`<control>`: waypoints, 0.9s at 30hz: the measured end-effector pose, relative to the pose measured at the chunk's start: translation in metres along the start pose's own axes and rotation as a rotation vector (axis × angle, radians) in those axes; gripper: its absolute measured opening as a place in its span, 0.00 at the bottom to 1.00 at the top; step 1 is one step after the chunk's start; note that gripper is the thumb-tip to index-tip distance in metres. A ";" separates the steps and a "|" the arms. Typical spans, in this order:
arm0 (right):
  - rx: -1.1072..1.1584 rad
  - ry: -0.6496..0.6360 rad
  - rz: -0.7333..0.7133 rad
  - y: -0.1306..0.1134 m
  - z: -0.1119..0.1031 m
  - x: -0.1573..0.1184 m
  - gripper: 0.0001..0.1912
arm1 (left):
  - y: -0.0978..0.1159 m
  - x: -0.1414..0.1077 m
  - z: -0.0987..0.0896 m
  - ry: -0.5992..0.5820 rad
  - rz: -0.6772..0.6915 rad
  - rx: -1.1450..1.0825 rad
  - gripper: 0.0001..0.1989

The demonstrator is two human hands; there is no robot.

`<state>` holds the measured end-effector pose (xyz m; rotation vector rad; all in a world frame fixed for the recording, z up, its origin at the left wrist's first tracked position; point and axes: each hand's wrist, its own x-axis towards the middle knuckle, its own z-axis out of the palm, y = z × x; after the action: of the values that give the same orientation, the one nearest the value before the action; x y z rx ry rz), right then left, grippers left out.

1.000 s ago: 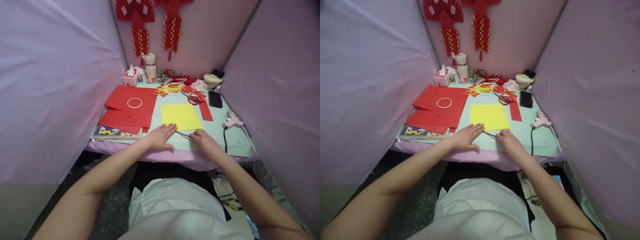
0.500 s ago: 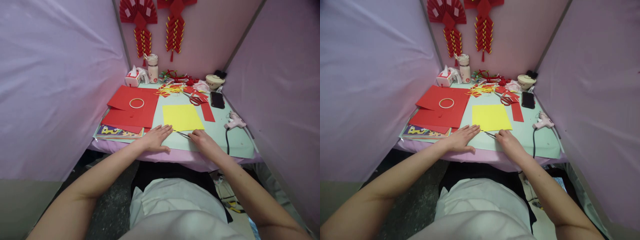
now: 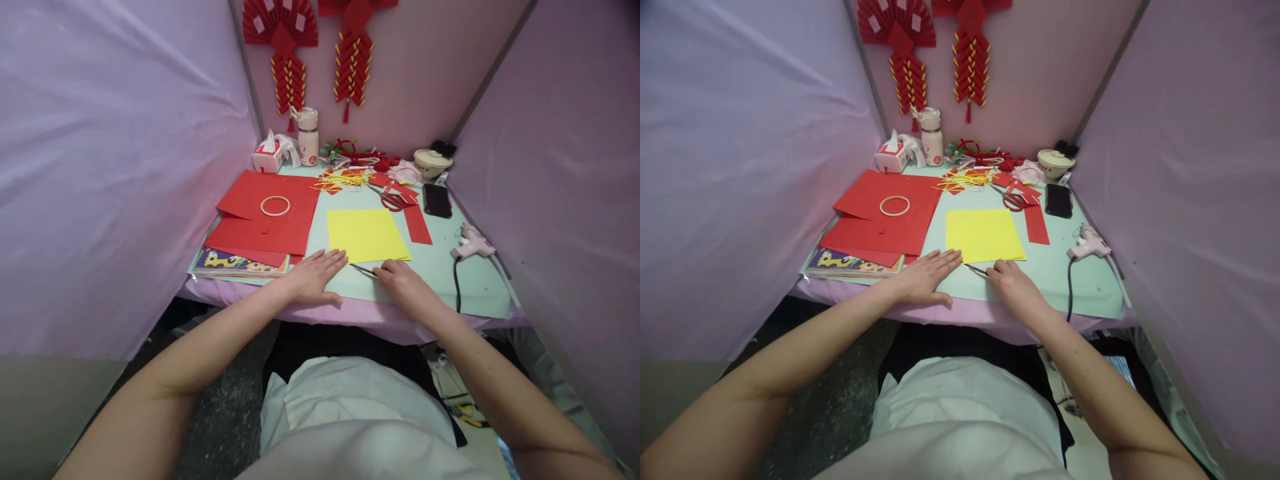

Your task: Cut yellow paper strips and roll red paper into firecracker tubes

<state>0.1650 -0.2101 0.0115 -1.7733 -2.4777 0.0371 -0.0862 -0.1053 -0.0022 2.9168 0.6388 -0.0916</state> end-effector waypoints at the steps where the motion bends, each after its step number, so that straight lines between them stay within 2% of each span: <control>1: 0.001 -0.003 0.001 -0.001 -0.001 0.000 0.14 | 0.000 0.000 0.000 0.002 0.001 -0.002 0.53; 10: 0.022 0.008 -0.019 -0.004 0.003 0.001 0.15 | 0.000 0.000 0.001 -0.001 -0.008 -0.014 0.53; 18: 0.025 0.036 -0.022 0.002 0.009 0.003 0.16 | -0.003 -0.009 -0.019 -0.065 -0.008 0.016 0.49; 27: -0.029 -0.014 -0.036 -0.005 0.007 0.009 0.16 | -0.007 -0.013 -0.009 -0.077 -0.010 0.042 0.51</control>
<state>0.1567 -0.2027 0.0058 -1.7441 -2.5320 0.0104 -0.1011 -0.1032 0.0066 2.9335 0.6460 -0.2197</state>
